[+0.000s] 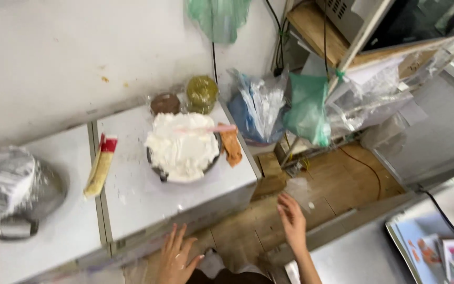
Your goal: Transfer meringue/batter to a bowl and add cream from a carton.
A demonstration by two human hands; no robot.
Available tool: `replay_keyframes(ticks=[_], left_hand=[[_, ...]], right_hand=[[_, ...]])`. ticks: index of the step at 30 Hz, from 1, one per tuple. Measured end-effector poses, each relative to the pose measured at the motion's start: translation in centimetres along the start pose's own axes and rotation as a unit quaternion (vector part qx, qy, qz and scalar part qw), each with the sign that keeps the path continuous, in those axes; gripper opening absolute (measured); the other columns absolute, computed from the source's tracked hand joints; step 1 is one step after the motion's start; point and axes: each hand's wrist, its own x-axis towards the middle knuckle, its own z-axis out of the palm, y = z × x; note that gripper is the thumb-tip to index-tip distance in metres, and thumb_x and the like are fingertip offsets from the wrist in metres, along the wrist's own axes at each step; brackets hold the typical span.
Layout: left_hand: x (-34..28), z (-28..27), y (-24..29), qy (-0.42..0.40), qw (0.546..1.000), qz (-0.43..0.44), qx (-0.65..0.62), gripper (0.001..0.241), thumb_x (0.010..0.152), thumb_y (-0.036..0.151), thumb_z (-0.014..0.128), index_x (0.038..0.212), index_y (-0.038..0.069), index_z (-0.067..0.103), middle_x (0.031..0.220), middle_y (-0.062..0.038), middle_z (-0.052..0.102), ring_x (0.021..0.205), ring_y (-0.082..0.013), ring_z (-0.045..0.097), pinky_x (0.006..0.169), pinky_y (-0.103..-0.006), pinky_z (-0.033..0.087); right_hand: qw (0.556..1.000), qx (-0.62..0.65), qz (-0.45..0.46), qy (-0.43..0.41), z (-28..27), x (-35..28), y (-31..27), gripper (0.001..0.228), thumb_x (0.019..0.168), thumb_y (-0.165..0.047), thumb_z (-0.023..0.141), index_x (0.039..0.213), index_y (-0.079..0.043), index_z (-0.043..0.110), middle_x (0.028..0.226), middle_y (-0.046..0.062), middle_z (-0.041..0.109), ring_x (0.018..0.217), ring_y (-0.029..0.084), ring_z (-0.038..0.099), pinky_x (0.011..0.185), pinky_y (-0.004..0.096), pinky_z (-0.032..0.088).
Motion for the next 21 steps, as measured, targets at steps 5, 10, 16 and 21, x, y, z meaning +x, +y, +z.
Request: replay_keyframes(ticks=[5,10,16,21], left_hand=[[9.0,-4.0,0.7,-0.070,0.996,0.043,0.035,0.060,0.083,0.048,0.075,0.131,0.013,0.066,0.165,-0.018,0.028,0.153,-0.0403,0.013,0.117,-0.0620,0.020],[17.5,3.2,-2.5,-0.039,0.992,0.112,0.035,0.061,0.081,0.052,0.076,0.127,0.013,0.068,0.157,-0.019,0.038,0.148,-0.0441,0.025,0.107,-0.0635,0.031],[23.9,12.0,1.2,0.058,0.987,0.150,-0.005,0.041,0.086,0.048,0.069,0.111,0.016,0.074,0.143,-0.016,0.056,0.132,-0.0429,0.052,0.099,-0.0589,0.048],[26.5,11.5,6.5,-0.045,0.998,0.039,-0.016,0.026,0.097,0.039,0.057,0.106,0.021,0.075,0.146,-0.007,0.058,0.137,-0.0333,0.050,0.107,-0.0561,0.045]], right_hand=[[0.990,0.077,-0.011,0.118,-2.6,12.6,2.2,0.035,0.102,-0.013,0.061,0.136,-0.006,0.060,0.142,0.012,0.060,0.127,0.024,0.061,0.103,0.035,0.052],[0.970,0.102,0.020,0.221,-8.7,28.1,12.4,0.031,0.105,-0.011,0.058,0.136,-0.006,0.059,0.137,0.011,0.063,0.127,0.023,0.062,0.105,0.036,0.052],[0.958,-0.193,0.105,0.183,-12.5,39.5,20.3,0.025,0.093,-0.018,0.069,0.115,-0.007,0.072,0.108,0.013,0.076,0.100,0.028,0.073,0.088,0.039,0.056],[0.923,-0.301,0.230,0.062,-13.7,40.7,19.3,0.042,0.078,-0.037,0.087,0.105,-0.007,0.074,0.099,0.015,0.077,0.093,0.031,0.072,0.083,0.041,0.055]])
